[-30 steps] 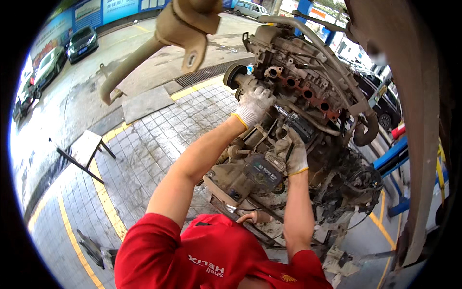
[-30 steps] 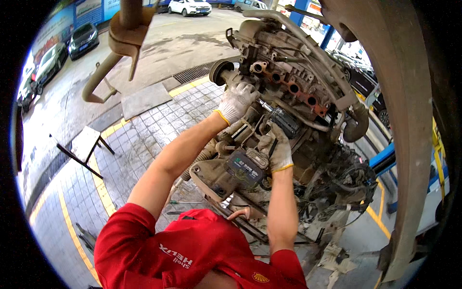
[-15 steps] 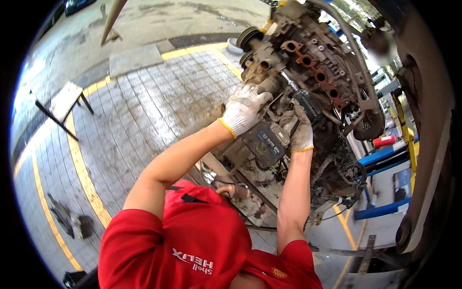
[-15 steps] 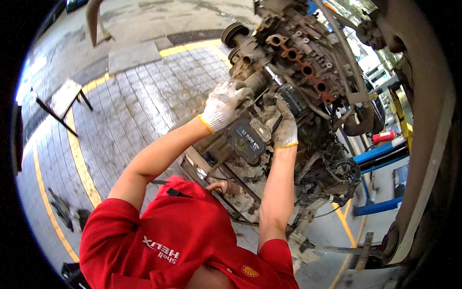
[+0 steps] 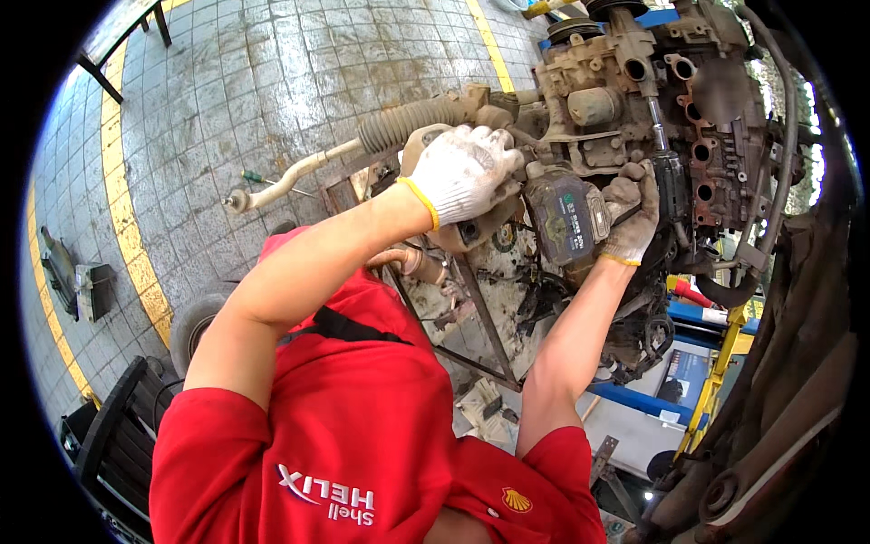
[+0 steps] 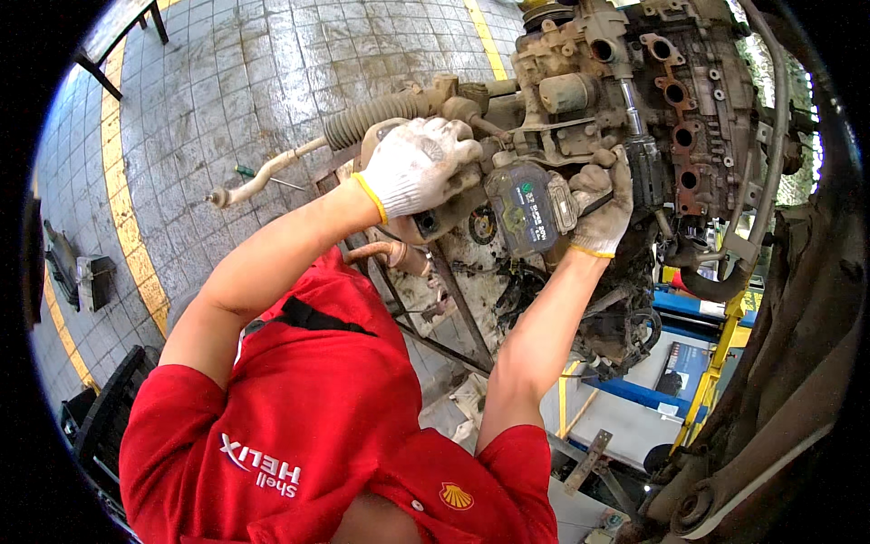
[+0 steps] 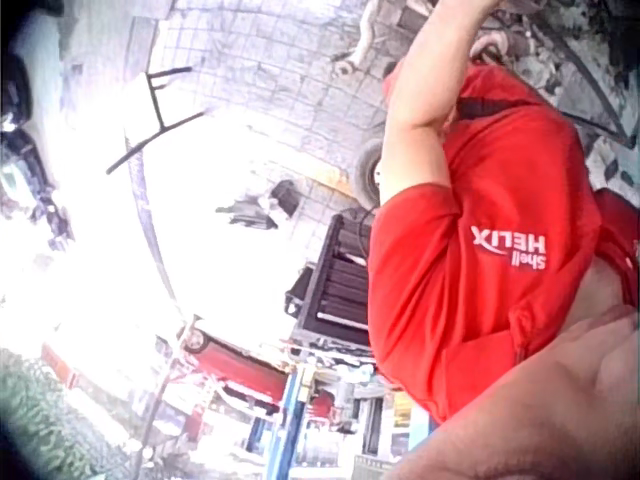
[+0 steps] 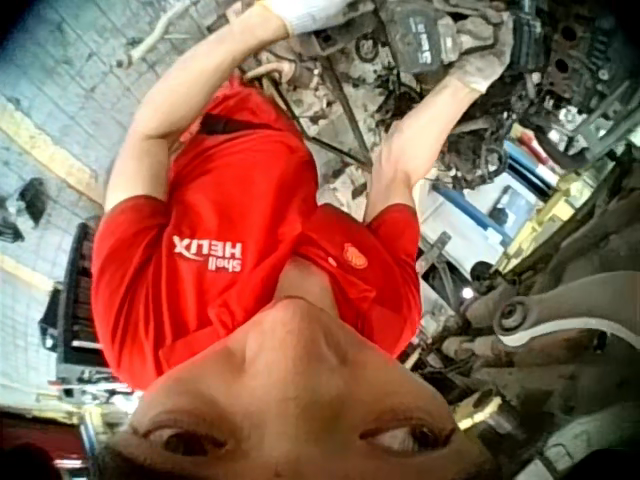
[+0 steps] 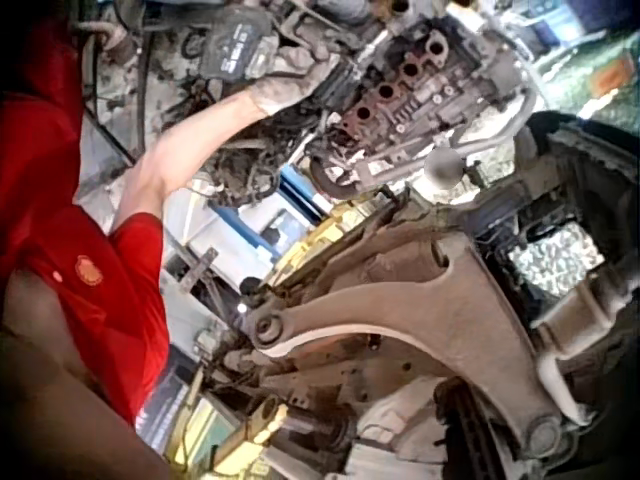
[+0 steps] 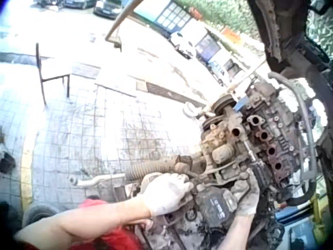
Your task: The person uses a cordless impact wrench and a screwdriver to remove bolts and components from a car engine mounted on a stand. They detach the exhaust manifold and other parts, placing them on the floor, then walk away from the engine.
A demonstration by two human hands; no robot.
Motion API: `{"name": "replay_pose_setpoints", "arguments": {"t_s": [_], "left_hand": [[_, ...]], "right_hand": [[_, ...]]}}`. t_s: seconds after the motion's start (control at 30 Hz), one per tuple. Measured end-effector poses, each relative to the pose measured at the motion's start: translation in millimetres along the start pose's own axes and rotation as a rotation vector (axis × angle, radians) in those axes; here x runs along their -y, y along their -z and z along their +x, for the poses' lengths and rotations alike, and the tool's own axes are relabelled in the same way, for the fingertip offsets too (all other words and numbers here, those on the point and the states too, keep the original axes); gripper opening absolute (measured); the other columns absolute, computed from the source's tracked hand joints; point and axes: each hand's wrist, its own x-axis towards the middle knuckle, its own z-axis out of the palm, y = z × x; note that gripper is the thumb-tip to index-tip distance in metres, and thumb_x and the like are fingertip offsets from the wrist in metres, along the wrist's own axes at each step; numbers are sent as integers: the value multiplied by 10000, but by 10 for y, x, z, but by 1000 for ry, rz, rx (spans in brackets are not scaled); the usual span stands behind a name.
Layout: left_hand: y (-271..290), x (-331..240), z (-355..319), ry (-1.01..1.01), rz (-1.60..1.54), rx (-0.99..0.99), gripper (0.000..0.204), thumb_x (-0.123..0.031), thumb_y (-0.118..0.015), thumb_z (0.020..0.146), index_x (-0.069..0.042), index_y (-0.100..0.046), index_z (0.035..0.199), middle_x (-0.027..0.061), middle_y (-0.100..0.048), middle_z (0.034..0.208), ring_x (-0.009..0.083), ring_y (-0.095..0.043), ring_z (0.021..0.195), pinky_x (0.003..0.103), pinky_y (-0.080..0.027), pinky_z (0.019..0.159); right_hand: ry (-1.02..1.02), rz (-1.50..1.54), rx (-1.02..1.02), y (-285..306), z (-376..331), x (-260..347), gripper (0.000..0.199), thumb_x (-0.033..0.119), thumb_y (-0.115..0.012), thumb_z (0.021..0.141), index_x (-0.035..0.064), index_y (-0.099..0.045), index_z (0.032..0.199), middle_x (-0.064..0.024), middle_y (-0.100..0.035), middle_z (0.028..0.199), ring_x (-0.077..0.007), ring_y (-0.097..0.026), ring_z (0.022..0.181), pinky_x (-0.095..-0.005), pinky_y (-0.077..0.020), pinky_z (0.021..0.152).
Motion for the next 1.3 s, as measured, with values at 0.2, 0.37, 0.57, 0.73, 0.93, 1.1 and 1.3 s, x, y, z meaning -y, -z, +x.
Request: {"name": "replay_pose_setpoints", "arguments": {"t_s": [0.2, 0.37, 0.57, 0.73, 0.93, 1.1, 1.3], "left_hand": [[-63, -27, -8, 11, -24, 6, 286, -321, -691, 896, -128, -692, 1107, 113, -661, 1108, 319, -652, 1050, 460, -528, 892], [-75, -39, 5, 7, 32, 4, 295, -329, -687, 904, -129, -689, 1120, 106, -654, 1161, 313, -647, 1060, 446, -525, 893], [3, -87, 26, 13, 35, 54, 286, -325, -690, 916, -134, -683, 1129, 98, -647, 1138, 313, -644, 1058, 447, -531, 874], [8, -154, 65, -6, 31, 14, 309, -271, -734, 860, -132, -678, 1130, 100, -671, 1127, 320, -657, 1044, 455, -529, 877], [63, -149, 96, -1, 86, 55, 333, -253, -719, 866, -142, -690, 1179, 93, -676, 1164, 312, -655, 1069, 455, -529, 900], [55, -201, 122, 24, 83, 117, 334, -246, -701, 885, -189, -713, 1215, 86, -684, 1150, 308, -658, 1080, 449, -534, 926], [72, -186, 148, 21, 128, 129, 280, -262, -696, 900, -184, -725, 1168, 87, -692, 1104, 306, -668, 1056, 454, -546, 896]], "right_hand": [[16, 60, -97, -29, -32, -25, 285, 137, -618, 1044, 27, -573, 1303, -1, -613, 995, -61, -460, 635, -274, -432, 617], [20, -48, -14, 6, 22, -7, 292, 120, -632, 1036, 21, -572, 1305, -7, -597, 974, -65, -455, 630, -251, -399, 611], [115, -104, -105, 59, 7, -48, 280, 129, -666, 1008, 36, -615, 1268, -68, -667, 1013, -109, -534, 664, -270, -462, 627], [118, -220, -147, -51, 2, -126, 347, 204, -737, 967, 92, -631, 1278, -96, -709, 1087, -178, -661, 742, -308, -553, 665], [96, 75, -67, -140, 16, -150, 309, 85, -725, 935, 55, -631, 1227, -139, -722, 1083, -225, -704, 747, -482, -565, 953], [134, 27, -130, 85, -47, -119, 299, 68, -754, 908, 61, -658, 1191, -106, -727, 945, -230, -694, 695, -434, -591, 793], [198, -128, -263, -3, 2, -73, 262, 124, -756, 930, 76, -671, 1174, -61, -694, 748, -211, -665, 617, -336, -541, 590]]}}
